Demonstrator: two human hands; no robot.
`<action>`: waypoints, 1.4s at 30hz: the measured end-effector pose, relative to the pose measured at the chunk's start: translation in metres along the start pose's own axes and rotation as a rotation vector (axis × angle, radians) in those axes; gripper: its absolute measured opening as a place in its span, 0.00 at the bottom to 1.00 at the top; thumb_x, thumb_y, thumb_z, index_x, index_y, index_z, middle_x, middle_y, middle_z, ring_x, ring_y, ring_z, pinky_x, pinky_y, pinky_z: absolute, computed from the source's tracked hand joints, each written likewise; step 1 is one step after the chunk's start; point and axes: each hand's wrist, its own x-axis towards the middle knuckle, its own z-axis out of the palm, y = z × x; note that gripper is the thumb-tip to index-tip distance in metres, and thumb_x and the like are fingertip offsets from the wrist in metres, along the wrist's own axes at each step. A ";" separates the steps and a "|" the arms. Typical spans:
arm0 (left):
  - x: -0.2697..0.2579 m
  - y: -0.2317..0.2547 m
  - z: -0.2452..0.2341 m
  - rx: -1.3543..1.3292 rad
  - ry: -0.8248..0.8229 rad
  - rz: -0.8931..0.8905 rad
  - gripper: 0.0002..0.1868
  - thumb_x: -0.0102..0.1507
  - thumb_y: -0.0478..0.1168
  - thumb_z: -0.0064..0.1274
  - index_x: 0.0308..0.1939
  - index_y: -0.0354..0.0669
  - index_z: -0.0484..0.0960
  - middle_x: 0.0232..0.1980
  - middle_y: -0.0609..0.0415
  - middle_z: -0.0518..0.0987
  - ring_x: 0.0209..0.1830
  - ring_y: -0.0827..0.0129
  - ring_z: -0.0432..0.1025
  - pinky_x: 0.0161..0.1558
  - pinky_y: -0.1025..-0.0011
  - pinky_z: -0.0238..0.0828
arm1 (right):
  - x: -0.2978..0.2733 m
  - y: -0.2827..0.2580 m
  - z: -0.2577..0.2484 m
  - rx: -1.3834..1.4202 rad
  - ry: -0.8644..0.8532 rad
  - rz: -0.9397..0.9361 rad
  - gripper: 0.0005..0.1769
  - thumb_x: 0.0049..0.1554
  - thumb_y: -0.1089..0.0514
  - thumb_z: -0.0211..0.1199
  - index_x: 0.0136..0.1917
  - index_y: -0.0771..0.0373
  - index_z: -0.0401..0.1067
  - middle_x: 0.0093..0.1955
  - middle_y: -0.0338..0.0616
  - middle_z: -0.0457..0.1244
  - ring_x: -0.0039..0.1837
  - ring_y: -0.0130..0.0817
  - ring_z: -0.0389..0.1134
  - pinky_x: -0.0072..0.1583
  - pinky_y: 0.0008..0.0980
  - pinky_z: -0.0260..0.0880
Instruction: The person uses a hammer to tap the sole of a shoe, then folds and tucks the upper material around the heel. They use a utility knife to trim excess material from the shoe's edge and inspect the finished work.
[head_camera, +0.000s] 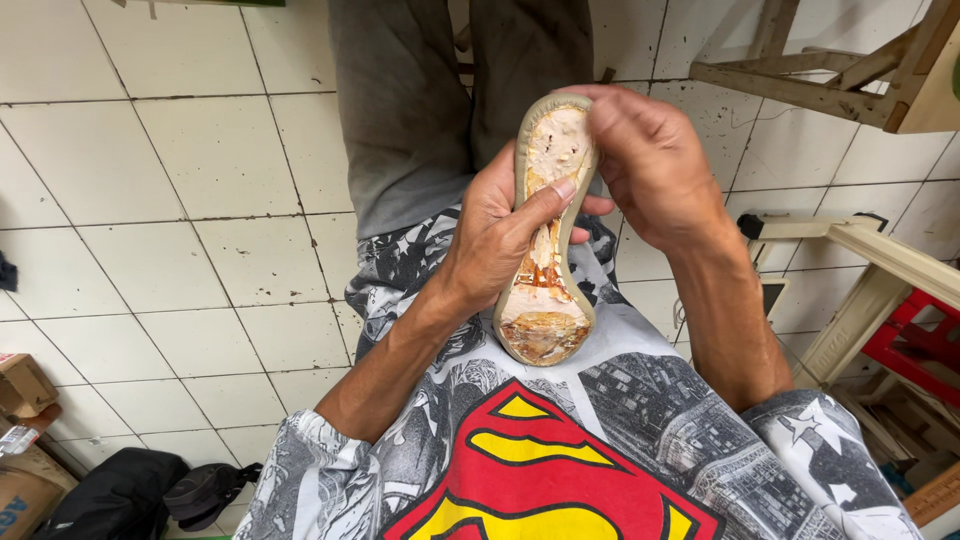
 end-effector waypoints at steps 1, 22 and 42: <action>0.000 -0.001 0.000 -0.016 0.005 0.007 0.26 0.61 0.39 0.48 0.62 0.38 0.65 0.53 0.44 0.75 0.42 0.54 0.80 0.35 0.70 0.80 | 0.000 0.002 0.001 -0.078 0.003 -0.032 0.20 0.62 0.55 0.54 0.63 0.68 0.67 0.51 0.41 0.66 0.50 0.25 0.66 0.49 0.20 0.69; -0.055 0.026 0.015 0.167 -0.111 0.102 0.23 0.62 0.48 0.49 0.55 0.37 0.71 0.40 0.44 0.81 0.28 0.63 0.78 0.26 0.71 0.76 | -0.044 -0.030 0.042 -0.346 0.248 -0.350 0.20 0.58 0.52 0.56 0.59 0.65 0.73 0.43 0.40 0.66 0.39 0.24 0.63 0.34 0.24 0.65; 0.020 0.219 0.082 0.219 -0.167 0.496 0.25 0.61 0.49 0.46 0.54 0.34 0.67 0.45 0.38 0.81 0.27 0.59 0.79 0.21 0.66 0.78 | 0.071 -0.268 -0.093 -2.131 0.304 -0.268 0.27 0.62 0.42 0.49 0.69 0.57 0.62 0.60 0.52 0.61 0.52 0.45 0.67 0.44 0.41 0.75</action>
